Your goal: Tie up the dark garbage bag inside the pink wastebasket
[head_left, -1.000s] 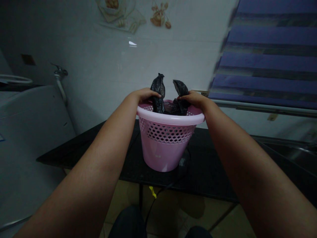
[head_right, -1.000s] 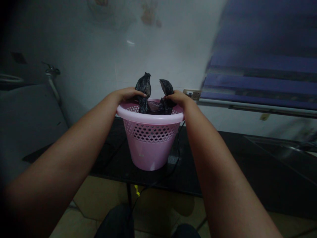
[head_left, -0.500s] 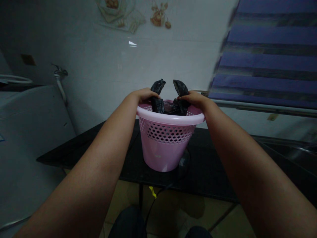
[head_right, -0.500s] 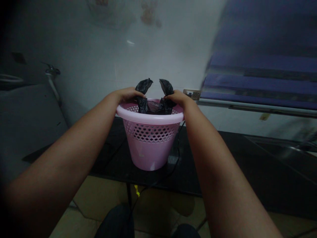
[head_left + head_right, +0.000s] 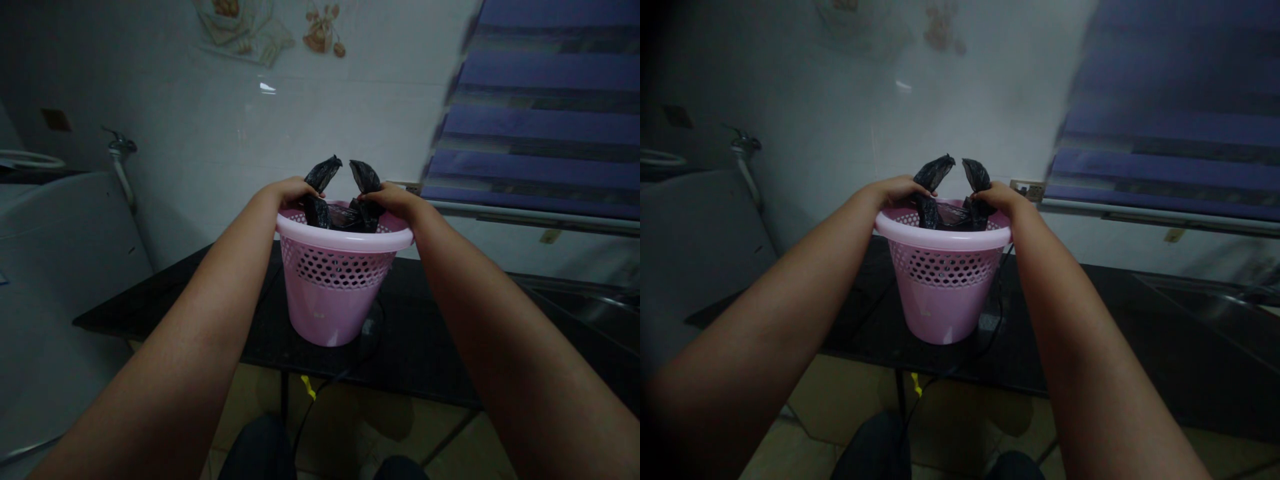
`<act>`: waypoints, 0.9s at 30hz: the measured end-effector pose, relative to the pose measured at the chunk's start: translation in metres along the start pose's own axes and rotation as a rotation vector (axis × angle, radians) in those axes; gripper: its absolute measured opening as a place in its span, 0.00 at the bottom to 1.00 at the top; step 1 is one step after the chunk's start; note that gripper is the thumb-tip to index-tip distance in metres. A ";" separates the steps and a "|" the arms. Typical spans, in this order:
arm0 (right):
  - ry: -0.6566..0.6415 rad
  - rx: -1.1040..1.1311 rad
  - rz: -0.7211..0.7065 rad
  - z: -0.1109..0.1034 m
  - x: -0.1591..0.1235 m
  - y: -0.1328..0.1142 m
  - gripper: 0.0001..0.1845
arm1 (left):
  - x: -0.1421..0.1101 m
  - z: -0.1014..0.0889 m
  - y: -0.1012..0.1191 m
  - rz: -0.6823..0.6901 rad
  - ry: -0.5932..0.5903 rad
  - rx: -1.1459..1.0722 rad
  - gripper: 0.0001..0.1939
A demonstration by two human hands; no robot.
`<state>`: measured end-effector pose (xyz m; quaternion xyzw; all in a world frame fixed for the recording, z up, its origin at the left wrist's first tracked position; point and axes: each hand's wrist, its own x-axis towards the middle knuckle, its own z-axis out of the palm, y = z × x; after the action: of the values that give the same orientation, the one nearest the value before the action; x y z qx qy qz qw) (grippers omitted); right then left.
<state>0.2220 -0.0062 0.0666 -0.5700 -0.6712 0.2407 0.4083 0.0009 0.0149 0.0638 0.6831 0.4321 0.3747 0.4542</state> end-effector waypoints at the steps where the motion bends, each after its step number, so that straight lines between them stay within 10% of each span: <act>1: 0.003 0.000 -0.001 0.000 0.001 0.001 0.06 | 0.000 0.000 0.000 0.004 0.005 0.001 0.16; 27: 0.169 -0.062 -0.166 -0.001 0.002 -0.002 0.06 | 0.005 -0.002 -0.002 0.030 0.070 0.046 0.12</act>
<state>0.2213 -0.0046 0.0692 -0.5432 -0.6864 0.1364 0.4639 0.0004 0.0208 0.0627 0.6863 0.4459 0.3952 0.4171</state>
